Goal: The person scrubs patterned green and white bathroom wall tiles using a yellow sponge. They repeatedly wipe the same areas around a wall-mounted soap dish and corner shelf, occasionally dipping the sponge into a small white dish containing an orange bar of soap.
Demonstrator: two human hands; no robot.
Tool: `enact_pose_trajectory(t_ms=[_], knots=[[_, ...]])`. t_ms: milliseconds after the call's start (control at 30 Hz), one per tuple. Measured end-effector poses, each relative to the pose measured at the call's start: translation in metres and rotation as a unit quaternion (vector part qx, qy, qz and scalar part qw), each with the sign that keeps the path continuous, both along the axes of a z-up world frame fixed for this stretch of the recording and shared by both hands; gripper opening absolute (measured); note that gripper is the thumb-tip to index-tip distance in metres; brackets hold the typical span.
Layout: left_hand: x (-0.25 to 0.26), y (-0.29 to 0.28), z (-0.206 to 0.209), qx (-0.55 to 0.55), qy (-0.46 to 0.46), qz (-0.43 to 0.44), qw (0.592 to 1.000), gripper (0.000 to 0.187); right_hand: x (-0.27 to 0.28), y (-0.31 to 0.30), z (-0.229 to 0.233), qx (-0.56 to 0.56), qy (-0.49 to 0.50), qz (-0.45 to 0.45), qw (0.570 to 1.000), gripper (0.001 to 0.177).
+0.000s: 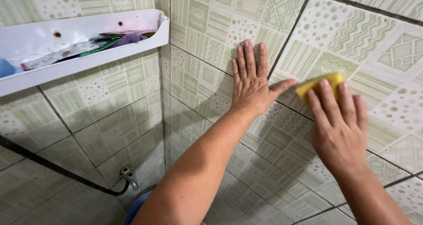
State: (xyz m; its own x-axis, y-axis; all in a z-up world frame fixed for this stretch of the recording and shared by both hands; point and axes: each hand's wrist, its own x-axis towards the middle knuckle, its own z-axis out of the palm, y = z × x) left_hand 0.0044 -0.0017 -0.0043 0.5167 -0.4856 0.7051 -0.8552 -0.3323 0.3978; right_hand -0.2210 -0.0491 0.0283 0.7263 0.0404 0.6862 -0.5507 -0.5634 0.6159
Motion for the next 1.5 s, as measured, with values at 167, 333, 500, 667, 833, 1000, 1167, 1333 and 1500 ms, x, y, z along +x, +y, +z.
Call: enact_pose_trajectory(t_ms=[167,333,500,667,833,1000,1167,1333,1500], knots=[[0.0,-0.002,-0.002,-0.014,0.002,0.004,1.0,0.128,-0.004,-0.012,0.025,0.18,-0.106,0.122,0.97,0.046],[-0.001,-0.001,-0.002,-0.025,-0.005,0.0,1.0,0.127,0.013,-0.007,0.038,0.297,-0.143,0.202,0.922,0.041],[0.002,-0.001,0.002,0.085,0.029,0.015,0.996,0.128,0.026,0.003,0.019,-0.086,-0.012,-0.003,0.996,0.051],[0.005,0.001,-0.002,-0.047,-0.039,0.009,0.998,0.127,0.003,-0.004,0.004,0.069,-0.068,0.085,0.992,0.054],[-0.002,0.011,0.009,0.065,0.023,0.01,0.998,0.122,-0.011,-0.02,0.023,0.099,-0.159,0.117,0.975,0.056],[-0.035,0.027,0.018,-0.104,-0.049,-0.028,0.993,0.101,-0.018,-0.001,0.006,0.153,-0.04,0.099,0.982,0.071],[-0.058,0.018,0.038,-0.18,-0.143,-0.123,0.965,0.077,-0.042,-0.008,0.013,0.144,-0.173,0.053,0.973,0.059],[-0.077,-0.013,0.062,-0.203,-0.203,-0.158,0.945,0.059,-0.035,-0.021,0.024,0.168,-0.254,0.061,0.951,0.064],[-0.085,-0.035,0.072,-0.204,-0.232,-0.12,0.943,0.058,-0.032,-0.004,-0.003,0.209,-0.251,0.058,0.943,0.072]])
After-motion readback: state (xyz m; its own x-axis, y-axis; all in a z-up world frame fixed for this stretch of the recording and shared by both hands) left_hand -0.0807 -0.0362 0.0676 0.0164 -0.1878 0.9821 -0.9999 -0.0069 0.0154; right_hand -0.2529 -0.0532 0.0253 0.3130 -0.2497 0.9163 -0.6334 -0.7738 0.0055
